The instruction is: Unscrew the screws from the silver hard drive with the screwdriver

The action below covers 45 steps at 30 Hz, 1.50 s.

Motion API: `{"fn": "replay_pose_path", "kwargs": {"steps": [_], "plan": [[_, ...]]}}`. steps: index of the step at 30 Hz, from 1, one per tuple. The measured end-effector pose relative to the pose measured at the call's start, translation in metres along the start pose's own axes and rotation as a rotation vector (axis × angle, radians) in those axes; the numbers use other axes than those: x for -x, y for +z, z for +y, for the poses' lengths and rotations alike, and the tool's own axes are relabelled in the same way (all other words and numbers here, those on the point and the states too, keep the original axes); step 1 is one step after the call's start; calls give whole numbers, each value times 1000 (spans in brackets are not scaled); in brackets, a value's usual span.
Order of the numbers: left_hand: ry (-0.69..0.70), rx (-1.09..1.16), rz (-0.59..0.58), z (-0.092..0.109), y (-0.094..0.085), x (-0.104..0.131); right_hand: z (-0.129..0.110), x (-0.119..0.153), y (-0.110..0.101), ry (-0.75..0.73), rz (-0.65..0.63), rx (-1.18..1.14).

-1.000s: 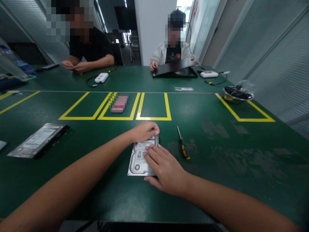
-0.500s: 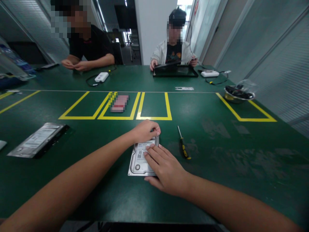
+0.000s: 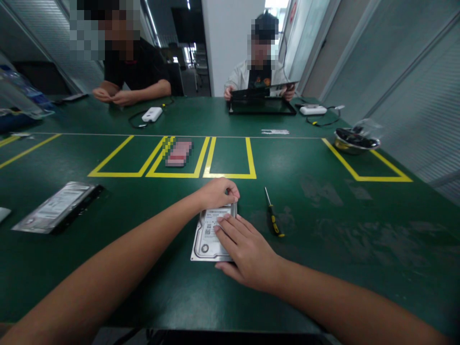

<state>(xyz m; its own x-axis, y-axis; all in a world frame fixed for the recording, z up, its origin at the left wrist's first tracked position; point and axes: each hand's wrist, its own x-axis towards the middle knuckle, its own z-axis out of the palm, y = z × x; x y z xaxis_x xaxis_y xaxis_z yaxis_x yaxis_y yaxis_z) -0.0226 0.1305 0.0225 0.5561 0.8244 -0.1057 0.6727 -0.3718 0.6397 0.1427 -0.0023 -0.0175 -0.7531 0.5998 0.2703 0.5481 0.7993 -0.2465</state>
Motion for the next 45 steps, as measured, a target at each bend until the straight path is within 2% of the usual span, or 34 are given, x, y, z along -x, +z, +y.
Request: {"fn": "replay_pose_path", "kwargs": {"steps": [6,11,13,18,25,32,40,42,45], "plan": [[-39,62,-2,-3,2,1,-1,-1,-2,10,-4,-8],[-34,71,42,-3,4,5,-1,0,-2,7,5,-18],[-38,-5,88,0,4,11,0,0,-1,6,5,-16],[-5,-355,249,11,4,38,0,0,0,2,1,-8],[8,-632,333,14,24,68,-1,0,-1,-3,13,-10],[31,-668,375,7,34,70,-2,2,-3,-19,66,7],[19,-768,407,12,37,70,-12,-4,-8,-232,231,-14],[18,-793,400,14,38,72,-13,-6,-8,-222,250,-24],[29,-780,386,17,38,75,-9,-7,-9,-111,249,6]]}}
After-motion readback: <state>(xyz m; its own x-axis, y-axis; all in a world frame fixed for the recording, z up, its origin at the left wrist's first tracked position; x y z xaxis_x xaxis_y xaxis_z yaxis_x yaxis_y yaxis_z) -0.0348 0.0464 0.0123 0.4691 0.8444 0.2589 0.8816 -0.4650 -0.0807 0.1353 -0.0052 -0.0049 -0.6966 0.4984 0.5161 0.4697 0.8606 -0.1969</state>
